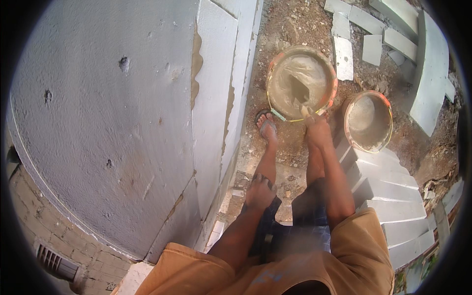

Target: The person applies mortar to a low wall using a trowel, then picks up white rectangular tiles and places them onto the wall. The person repeats this process, handling tiles and mortar to continue the installation.

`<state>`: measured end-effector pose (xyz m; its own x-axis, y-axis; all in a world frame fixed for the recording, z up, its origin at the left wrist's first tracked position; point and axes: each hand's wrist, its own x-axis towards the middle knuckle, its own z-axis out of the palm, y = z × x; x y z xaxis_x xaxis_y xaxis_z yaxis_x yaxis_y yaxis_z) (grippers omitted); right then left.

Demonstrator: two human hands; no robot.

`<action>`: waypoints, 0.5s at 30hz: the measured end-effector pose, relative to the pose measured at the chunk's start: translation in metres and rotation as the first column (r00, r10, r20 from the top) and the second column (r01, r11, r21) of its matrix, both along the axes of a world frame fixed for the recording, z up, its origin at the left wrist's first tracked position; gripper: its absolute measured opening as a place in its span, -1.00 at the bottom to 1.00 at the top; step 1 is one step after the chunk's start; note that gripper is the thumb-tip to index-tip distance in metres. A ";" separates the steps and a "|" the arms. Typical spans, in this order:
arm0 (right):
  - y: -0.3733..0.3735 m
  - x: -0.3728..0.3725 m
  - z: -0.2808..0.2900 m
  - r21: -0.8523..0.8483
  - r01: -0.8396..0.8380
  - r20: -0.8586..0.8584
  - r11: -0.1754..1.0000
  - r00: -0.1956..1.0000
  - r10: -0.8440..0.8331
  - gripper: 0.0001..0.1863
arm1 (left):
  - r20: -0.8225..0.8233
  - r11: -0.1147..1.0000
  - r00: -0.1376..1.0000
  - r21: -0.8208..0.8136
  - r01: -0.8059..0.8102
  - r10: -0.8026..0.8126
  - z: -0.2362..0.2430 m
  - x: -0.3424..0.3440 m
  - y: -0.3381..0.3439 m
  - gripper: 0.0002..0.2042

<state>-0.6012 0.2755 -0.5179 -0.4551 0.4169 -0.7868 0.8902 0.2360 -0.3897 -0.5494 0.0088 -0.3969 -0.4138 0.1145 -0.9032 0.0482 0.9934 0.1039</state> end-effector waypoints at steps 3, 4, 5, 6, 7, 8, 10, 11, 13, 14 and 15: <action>0.007 -0.006 0.009 0.007 -0.047 -0.001 0.999 0.999 0.047 -0.47 | 0.093 0.998 0.996 -0.054 0.015 -0.010 0.002 -0.015 0.007 -0.50; 0.012 0.002 -0.005 -0.013 -0.085 0.001 0.996 0.996 0.085 -0.46 | 0.072 0.999 0.997 -0.045 0.013 -0.009 0.004 -0.014 0.008 -0.50; 0.019 0.004 -0.014 -0.033 -0.121 -0.001 0.992 0.993 0.121 -0.45 | 0.048 0.999 0.999 -0.036 0.011 -0.010 0.006 -0.010 0.006 -0.49; 0.031 -0.008 -0.008 -0.087 -0.129 0.008 0.988 0.991 0.130 -0.44 | 0.023 0.999 1.000 -0.033 0.000 0.001 0.005 -0.008 0.005 -0.49; 0.051 -0.021 -0.001 -0.142 -0.137 0.018 0.980 0.990 0.140 -0.44 | 0.038 0.999 0.999 -0.042 0.006 -0.005 0.000 -0.011 0.006 -0.48; 0.065 -0.028 0.019 -0.201 -0.132 0.045 0.971 0.989 0.144 -0.44 | 0.073 0.998 0.997 -0.052 0.022 -0.018 0.001 -0.011 0.004 -0.47; 0.082 -0.073 0.069 -0.009 -0.432 0.015 0.902 0.902 0.432 -0.58 | 0.087 0.998 0.996 -0.054 0.021 -0.017 -0.001 -0.013 0.006 -0.45; 0.087 -0.079 0.063 0.111 -0.521 0.069 0.846 0.854 0.516 -0.64 | 0.081 0.999 0.997 -0.046 0.022 -0.018 0.001 -0.014 0.006 -0.45; 0.100 -0.094 0.044 0.321 -0.671 0.211 0.669 0.739 0.640 -0.76 | 0.059 0.999 0.998 -0.038 0.022 -0.019 0.000 -0.012 0.002 -0.44; 0.104 -0.096 0.032 0.447 -0.738 0.156 0.506 0.621 0.768 -0.78 | 0.042 0.999 0.999 -0.040 0.017 -0.016 -0.003 -0.006 -0.002 -0.43; 0.107 -0.099 0.019 0.574 -0.751 0.126 0.327 0.476 0.871 -0.79 | 0.021 0.999 1.000 -0.039 0.014 -0.013 -0.006 -0.003 -0.004 -0.43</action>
